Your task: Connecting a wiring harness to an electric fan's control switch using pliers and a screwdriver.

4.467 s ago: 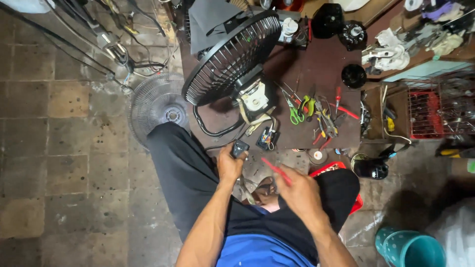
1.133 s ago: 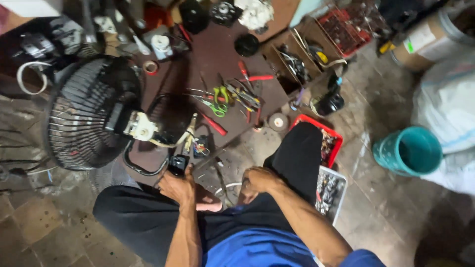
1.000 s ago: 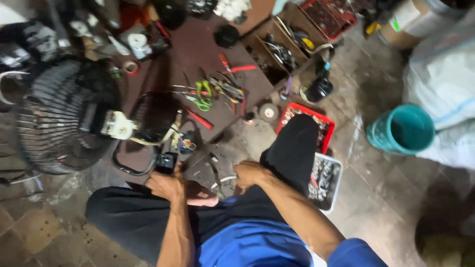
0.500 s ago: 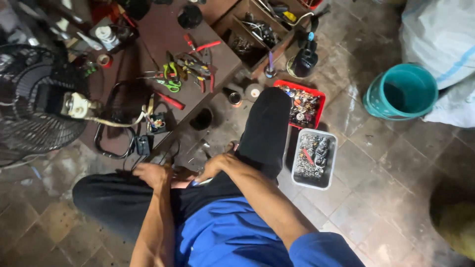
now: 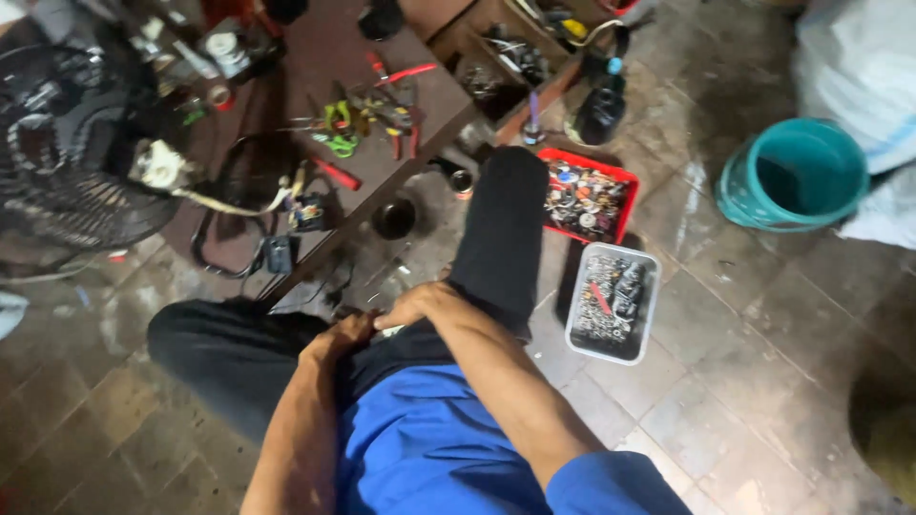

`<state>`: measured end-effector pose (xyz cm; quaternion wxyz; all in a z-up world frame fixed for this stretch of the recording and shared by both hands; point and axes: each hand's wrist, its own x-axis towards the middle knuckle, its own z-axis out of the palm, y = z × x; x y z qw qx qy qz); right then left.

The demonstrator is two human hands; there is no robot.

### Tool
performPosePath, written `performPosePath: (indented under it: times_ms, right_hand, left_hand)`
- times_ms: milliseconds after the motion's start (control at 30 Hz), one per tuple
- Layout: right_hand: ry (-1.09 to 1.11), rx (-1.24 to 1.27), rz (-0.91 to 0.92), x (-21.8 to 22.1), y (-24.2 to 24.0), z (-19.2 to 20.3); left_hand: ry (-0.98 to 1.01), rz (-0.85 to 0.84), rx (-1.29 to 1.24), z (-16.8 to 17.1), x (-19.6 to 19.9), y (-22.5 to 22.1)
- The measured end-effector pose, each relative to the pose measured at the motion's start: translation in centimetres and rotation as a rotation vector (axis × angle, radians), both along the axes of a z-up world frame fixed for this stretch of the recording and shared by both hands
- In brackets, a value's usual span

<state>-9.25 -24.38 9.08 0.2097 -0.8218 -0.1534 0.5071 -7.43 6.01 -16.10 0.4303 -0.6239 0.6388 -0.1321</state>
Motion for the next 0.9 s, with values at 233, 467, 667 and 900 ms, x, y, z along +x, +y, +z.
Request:
performPosePath:
  times_ms: [233, 467, 667, 900]
  right_hand:
    - [-0.060, -0.077, 0.006, 0.2, 2.5, -4.3]
    - [0.000, 0.234, -0.031, 1.2, -1.2, -2.7]
    - [0.017, -0.042, 0.073, 2.0, 1.2, -2.7]
    - [0.026, -0.214, 0.143, 2.7, 2.5, 0.3]
  left_hand:
    - [0.050, 0.222, 0.060, 2.6, -0.1, -1.6]
    - [-0.154, -0.097, -0.522, -9.2, -0.3, -1.3]
    - [0.349, 0.357, -0.536, -10.3, -2.0, -3.2]
    - [1.622, 0.395, -1.284, -7.1, -2.2, -5.3]
